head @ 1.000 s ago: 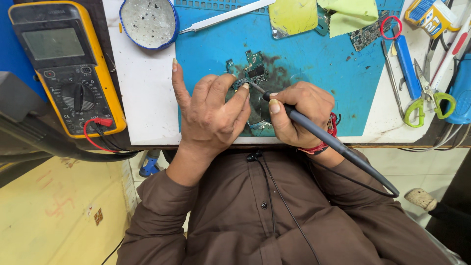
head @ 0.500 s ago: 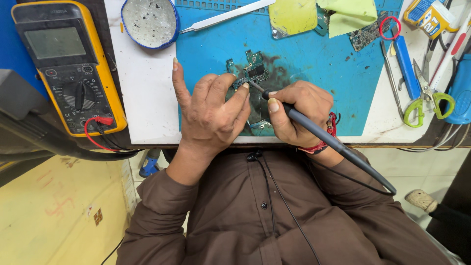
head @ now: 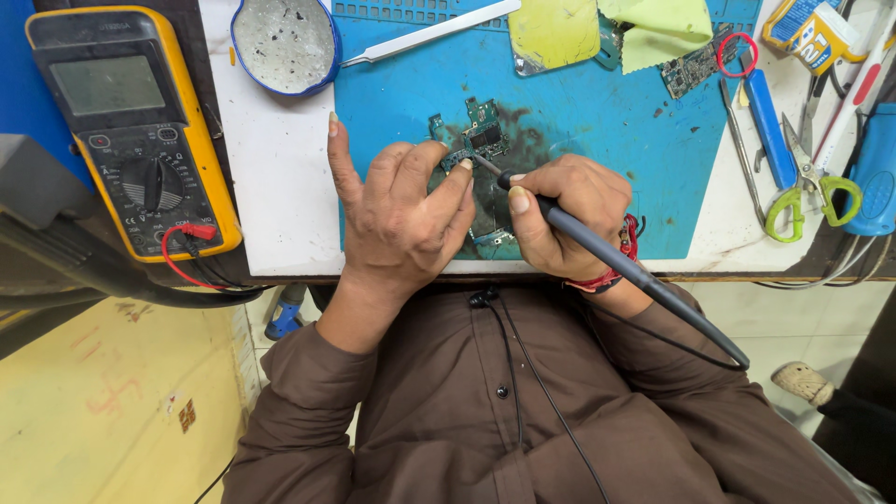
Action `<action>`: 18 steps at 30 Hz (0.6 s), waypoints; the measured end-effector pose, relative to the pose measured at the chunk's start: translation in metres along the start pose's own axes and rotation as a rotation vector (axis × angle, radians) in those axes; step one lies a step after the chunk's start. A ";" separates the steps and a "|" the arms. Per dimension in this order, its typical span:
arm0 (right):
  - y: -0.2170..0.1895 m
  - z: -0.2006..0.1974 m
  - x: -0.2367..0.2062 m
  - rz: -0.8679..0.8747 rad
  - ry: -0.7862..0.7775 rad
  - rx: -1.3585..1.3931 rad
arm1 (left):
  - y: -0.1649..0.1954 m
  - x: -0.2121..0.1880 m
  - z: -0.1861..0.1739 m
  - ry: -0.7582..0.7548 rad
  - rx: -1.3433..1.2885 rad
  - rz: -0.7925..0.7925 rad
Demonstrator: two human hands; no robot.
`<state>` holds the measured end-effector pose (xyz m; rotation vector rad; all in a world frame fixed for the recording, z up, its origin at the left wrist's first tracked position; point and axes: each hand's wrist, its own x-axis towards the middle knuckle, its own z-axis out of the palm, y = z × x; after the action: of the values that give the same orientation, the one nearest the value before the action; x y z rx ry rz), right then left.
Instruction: The person uses a soldering iron to apply heat to specific points on a small green circuit board. They hold the board steady with their left hand while manipulating the soldering iron with their right hand. The person occasionally uses tweezers to adjust small components on the board.
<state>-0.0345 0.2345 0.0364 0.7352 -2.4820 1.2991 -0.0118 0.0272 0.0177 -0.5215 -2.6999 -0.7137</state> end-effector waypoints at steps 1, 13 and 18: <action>0.000 0.000 0.001 -0.001 0.005 -0.002 | 0.000 0.000 0.000 -0.001 0.005 -0.001; -0.001 0.000 0.002 -0.005 0.015 -0.010 | -0.001 0.001 0.000 -0.003 -0.001 -0.005; -0.001 0.000 0.002 -0.008 0.002 -0.004 | 0.000 0.001 0.000 -0.001 0.003 -0.006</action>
<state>-0.0361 0.2337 0.0382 0.7413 -2.4767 1.2906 -0.0125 0.0271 0.0180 -0.5131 -2.7045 -0.7109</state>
